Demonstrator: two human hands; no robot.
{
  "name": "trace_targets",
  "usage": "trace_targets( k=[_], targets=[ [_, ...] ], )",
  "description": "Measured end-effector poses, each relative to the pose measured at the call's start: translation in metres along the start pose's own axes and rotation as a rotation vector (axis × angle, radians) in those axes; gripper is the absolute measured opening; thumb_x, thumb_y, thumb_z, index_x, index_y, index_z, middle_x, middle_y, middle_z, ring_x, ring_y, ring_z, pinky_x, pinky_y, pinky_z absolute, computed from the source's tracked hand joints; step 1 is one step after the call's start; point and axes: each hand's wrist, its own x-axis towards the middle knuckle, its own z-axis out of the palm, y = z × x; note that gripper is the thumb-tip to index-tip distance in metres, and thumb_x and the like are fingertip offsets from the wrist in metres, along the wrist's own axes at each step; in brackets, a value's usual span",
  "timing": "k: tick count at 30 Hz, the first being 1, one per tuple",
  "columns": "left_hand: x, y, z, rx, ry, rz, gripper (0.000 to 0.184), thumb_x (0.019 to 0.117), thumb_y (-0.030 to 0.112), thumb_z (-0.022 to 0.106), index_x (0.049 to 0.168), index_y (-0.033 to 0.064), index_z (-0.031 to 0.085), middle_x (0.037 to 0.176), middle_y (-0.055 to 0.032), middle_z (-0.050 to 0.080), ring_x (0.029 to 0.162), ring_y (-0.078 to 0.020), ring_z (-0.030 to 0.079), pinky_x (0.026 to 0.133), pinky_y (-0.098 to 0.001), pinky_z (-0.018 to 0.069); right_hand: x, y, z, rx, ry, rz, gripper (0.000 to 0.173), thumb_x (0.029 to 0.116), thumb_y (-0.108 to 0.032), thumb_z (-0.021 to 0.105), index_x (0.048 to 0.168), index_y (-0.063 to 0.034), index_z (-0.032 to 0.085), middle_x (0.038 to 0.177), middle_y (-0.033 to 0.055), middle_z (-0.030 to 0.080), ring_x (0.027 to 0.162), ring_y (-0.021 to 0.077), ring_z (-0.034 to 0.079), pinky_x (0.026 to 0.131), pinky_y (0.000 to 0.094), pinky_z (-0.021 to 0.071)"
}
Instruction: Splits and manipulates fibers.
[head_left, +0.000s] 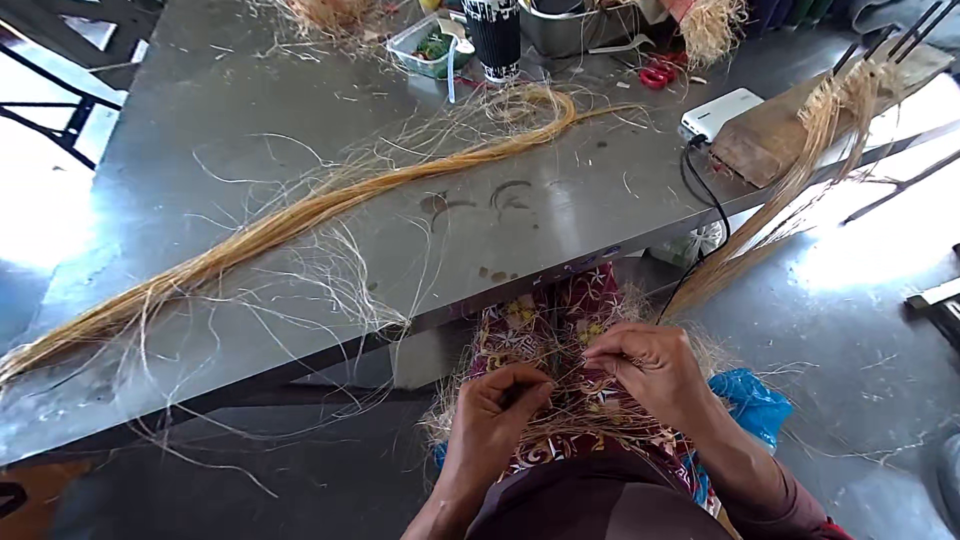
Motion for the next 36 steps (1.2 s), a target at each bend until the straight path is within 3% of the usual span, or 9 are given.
trace_targets(
  k=[10,12,15,19,22,26,30,36],
  targets=[
    [0.004,-0.004,-0.001,-0.023,-0.077,-0.053,0.009,0.0924,0.007,0.066,0.095,0.0125,0.072,0.077,0.0114,0.07,0.062,0.0037,0.062,0.057,-0.0121,0.0512,-0.007,0.016,-0.003,0.077,0.137,0.028,0.01,0.0914,-0.008,0.072,0.091,0.0018,0.077,0.091,0.0061,0.075,0.085,0.0006,0.07,0.08,0.0138,0.0571],
    [0.008,-0.001,0.001,-0.052,-0.111,-0.097,0.014,0.0939,0.006,0.063,0.106,0.0079,0.07,0.085,0.0073,0.074,0.066,-0.0006,0.066,0.059,-0.0157,0.0553,-0.009,0.015,-0.003,0.071,0.136,0.027,0.01,0.0914,-0.007,0.072,0.091,0.0017,0.077,0.091,0.0062,0.075,0.086,0.0012,0.07,0.081,0.0142,0.0572],
    [0.012,0.002,0.007,-0.053,-0.098,-0.094,0.023,0.0956,0.009,0.063,0.118,0.0027,0.066,0.092,0.0055,0.075,0.067,0.0009,0.065,0.057,-0.0137,0.0513,-0.011,0.015,0.0,0.019,0.126,0.001,0.011,0.0919,-0.008,0.072,0.091,0.0015,0.077,0.091,0.0076,0.075,0.088,0.0027,0.07,0.083,0.0142,0.0561],
    [0.015,0.001,0.014,0.062,0.0,-0.038,0.011,0.0928,0.002,0.065,0.1,0.0044,0.072,0.083,0.0051,0.074,0.073,-0.0016,0.069,0.067,-0.0159,0.0569,-0.013,0.018,0.0,-0.062,0.166,-0.013,0.012,0.0921,-0.009,0.07,0.091,0.0004,0.078,0.091,0.0083,0.076,0.088,0.0046,0.071,0.084,0.0147,0.0553],
    [0.014,0.0,0.014,0.146,0.004,-0.052,0.008,0.0902,0.002,0.068,0.094,0.0054,0.074,0.08,0.0063,0.074,0.07,0.0011,0.068,0.065,-0.0142,0.056,-0.014,0.022,-0.001,-0.076,0.193,-0.007,0.013,0.0929,-0.009,0.07,0.091,-0.0001,0.078,0.091,0.008,0.076,0.089,0.0046,0.071,0.085,0.0153,0.0556],
    [0.015,-0.003,0.011,0.088,-0.107,-0.048,0.006,0.0909,0.006,0.069,0.093,0.0083,0.074,0.08,0.0085,0.073,0.069,0.0029,0.066,0.064,-0.0127,0.0541,-0.017,0.027,0.005,0.181,0.251,0.109,0.008,0.0893,-0.003,0.073,0.092,0.0033,0.076,0.092,0.0049,0.075,0.085,0.0007,0.07,0.08,0.0151,0.0584],
    [0.02,-0.011,0.013,0.06,-0.206,0.009,0.005,0.0923,0.012,0.071,0.093,0.0083,0.074,0.085,0.0088,0.07,0.071,0.0051,0.061,0.064,-0.0112,0.0513,-0.022,0.027,0.016,0.663,0.291,0.397,0.011,0.0876,0.008,0.07,0.09,-0.0019,0.074,0.083,-0.0011,0.075,0.073,0.0041,0.07,0.072,0.022,0.0612],
    [0.024,-0.015,0.028,0.224,-0.108,0.087,0.008,0.0905,0.012,0.071,0.091,0.0055,0.075,0.083,0.0065,0.065,0.066,0.0085,0.052,0.058,-0.0072,0.0434,-0.026,0.016,0.019,0.956,0.171,0.685,0.017,0.0927,0.009,0.061,0.089,-0.0011,0.074,0.075,0.0018,0.074,0.066,0.0075,0.071,0.068,0.0242,0.0616]
  ],
)
